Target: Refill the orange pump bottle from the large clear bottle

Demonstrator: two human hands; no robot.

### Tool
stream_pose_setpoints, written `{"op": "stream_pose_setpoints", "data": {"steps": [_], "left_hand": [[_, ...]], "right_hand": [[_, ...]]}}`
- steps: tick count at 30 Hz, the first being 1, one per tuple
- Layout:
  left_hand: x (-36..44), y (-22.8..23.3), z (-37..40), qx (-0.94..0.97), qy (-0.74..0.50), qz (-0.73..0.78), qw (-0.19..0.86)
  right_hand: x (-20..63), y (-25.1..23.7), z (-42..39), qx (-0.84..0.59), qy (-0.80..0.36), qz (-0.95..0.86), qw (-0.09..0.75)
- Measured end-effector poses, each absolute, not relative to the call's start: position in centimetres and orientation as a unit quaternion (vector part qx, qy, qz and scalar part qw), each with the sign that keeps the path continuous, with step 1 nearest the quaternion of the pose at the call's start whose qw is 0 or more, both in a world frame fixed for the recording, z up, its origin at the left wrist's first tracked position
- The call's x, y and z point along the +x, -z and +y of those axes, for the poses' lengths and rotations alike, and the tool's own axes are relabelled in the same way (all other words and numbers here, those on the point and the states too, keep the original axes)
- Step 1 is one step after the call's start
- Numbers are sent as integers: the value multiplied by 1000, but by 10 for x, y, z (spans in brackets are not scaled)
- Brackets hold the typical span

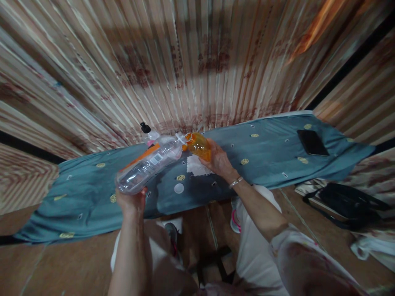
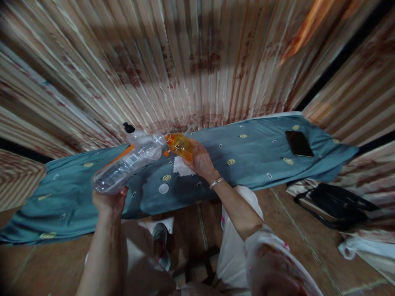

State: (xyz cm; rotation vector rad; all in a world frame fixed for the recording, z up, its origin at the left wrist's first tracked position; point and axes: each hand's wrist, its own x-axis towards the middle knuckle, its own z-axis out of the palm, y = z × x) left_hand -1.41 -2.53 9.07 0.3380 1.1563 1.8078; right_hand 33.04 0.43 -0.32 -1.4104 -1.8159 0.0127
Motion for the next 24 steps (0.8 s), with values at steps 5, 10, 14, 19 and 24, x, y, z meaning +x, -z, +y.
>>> {"op": "stream_pose_setpoints", "data": {"steps": [5, 10, 14, 19, 24], "left_hand": [[-18, -82, -26, 186, -740, 460, 453], [-17, -82, -25, 191, -751, 466, 426], [-15, -83, -25, 213, -745, 464, 429], [-15, -82, -25, 230, -750, 458, 418], [-15, -83, -21, 219, -754, 463, 411]], "right_hand": [[330, 0, 3, -566, -11, -722, 397], [328, -5, 1, -572, -13, -721, 390], [328, -5, 1, -576, -7, -719, 389], [329, 0, 4, -571, 6, -723, 388], [330, 3, 5, -570, 21, -724, 387]]}}
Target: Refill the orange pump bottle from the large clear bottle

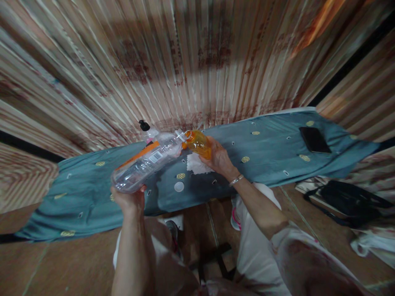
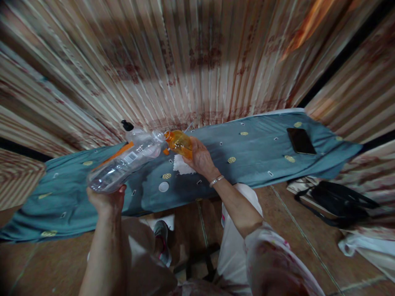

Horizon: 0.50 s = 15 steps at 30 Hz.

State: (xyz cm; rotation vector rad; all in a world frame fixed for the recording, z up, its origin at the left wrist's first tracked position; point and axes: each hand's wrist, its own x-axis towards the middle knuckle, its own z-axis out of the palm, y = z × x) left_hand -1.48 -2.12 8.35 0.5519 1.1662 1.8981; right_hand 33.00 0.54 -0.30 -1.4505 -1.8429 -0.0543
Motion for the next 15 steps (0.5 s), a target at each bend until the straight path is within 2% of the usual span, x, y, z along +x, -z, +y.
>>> {"op": "stream_pose_setpoints", "data": {"steps": [15], "left_hand": [[-12, -95, -14, 215, -749, 463, 423]], "right_hand": [[327, -6, 4, -586, -20, -710, 391]]}}
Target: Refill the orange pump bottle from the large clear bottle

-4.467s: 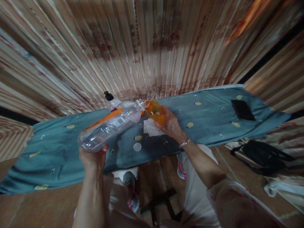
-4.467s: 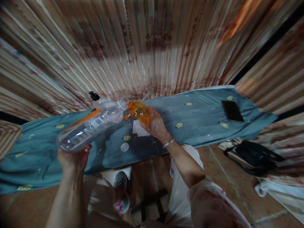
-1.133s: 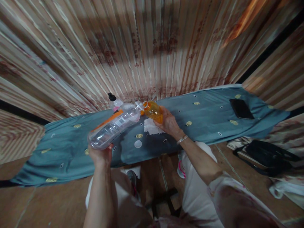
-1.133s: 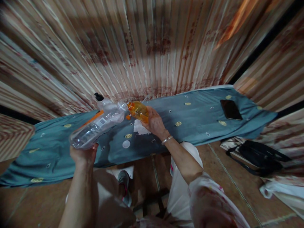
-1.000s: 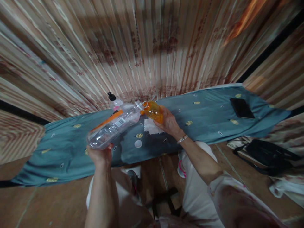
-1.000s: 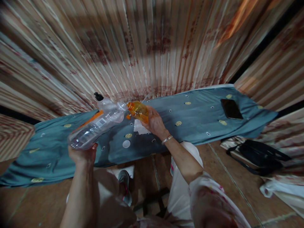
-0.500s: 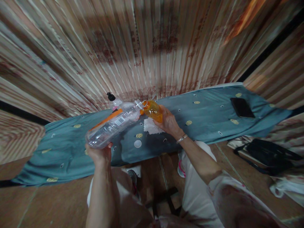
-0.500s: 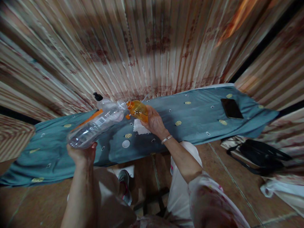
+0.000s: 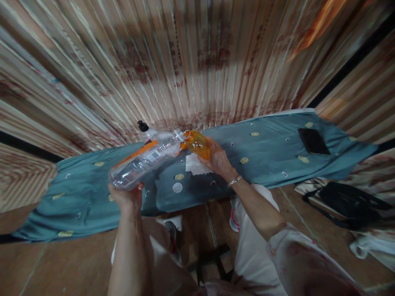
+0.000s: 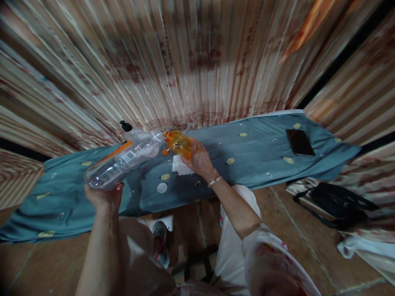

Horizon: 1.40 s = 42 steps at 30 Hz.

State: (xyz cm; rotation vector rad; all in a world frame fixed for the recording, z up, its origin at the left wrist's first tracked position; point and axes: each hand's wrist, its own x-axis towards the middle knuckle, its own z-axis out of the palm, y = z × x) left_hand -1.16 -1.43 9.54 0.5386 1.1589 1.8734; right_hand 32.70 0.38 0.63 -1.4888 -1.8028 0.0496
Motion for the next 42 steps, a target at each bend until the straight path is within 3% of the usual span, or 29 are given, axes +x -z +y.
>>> {"op": "stream_pose_setpoints", "data": {"steps": [27, 42], "left_hand": [[-8, -104, -14, 175, -763, 463, 416], [-14, -101, -12, 194, -762, 468, 403]], "right_hand": [[324, 7, 7, -569, -11, -710, 416], [326, 3, 2, -577, -39, -721, 382]]}}
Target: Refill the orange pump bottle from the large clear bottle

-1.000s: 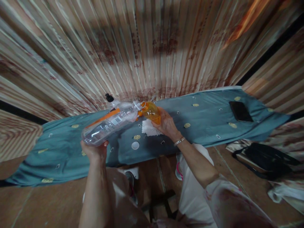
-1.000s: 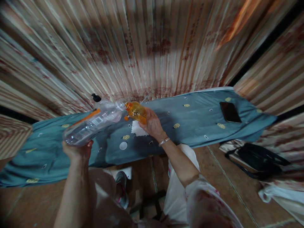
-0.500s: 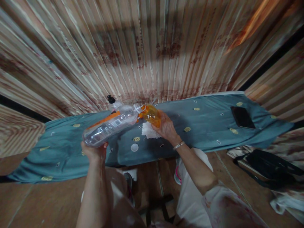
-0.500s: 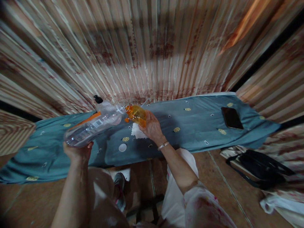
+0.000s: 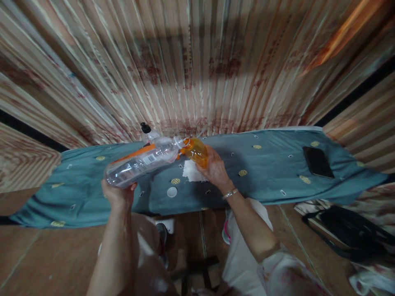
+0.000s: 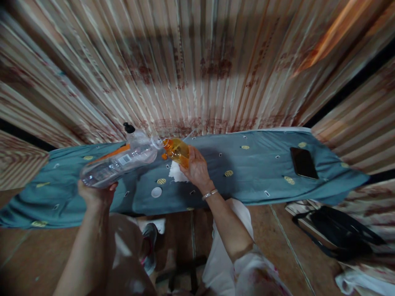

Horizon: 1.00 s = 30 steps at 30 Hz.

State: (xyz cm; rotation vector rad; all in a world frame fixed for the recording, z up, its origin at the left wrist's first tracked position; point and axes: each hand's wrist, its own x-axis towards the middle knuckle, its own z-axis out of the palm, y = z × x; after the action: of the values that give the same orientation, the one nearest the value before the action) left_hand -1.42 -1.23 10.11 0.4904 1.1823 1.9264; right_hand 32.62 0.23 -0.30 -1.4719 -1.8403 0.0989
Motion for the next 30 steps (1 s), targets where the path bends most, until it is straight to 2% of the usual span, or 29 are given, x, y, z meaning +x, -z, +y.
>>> {"op": "stream_pose_setpoints", "data": {"steps": [15, 24, 30], "left_hand": [[-9, -112, -7, 129, -751, 472, 444], [-20, -96, -4, 164, -761, 447, 440], [-41, -79, 4, 177, -751, 417, 481]], "right_hand": [[326, 4, 3, -564, -30, -718, 406], [322, -12, -2, -591, -49, -714, 372], [325, -6, 1, -572, -58, -715, 398]]}}
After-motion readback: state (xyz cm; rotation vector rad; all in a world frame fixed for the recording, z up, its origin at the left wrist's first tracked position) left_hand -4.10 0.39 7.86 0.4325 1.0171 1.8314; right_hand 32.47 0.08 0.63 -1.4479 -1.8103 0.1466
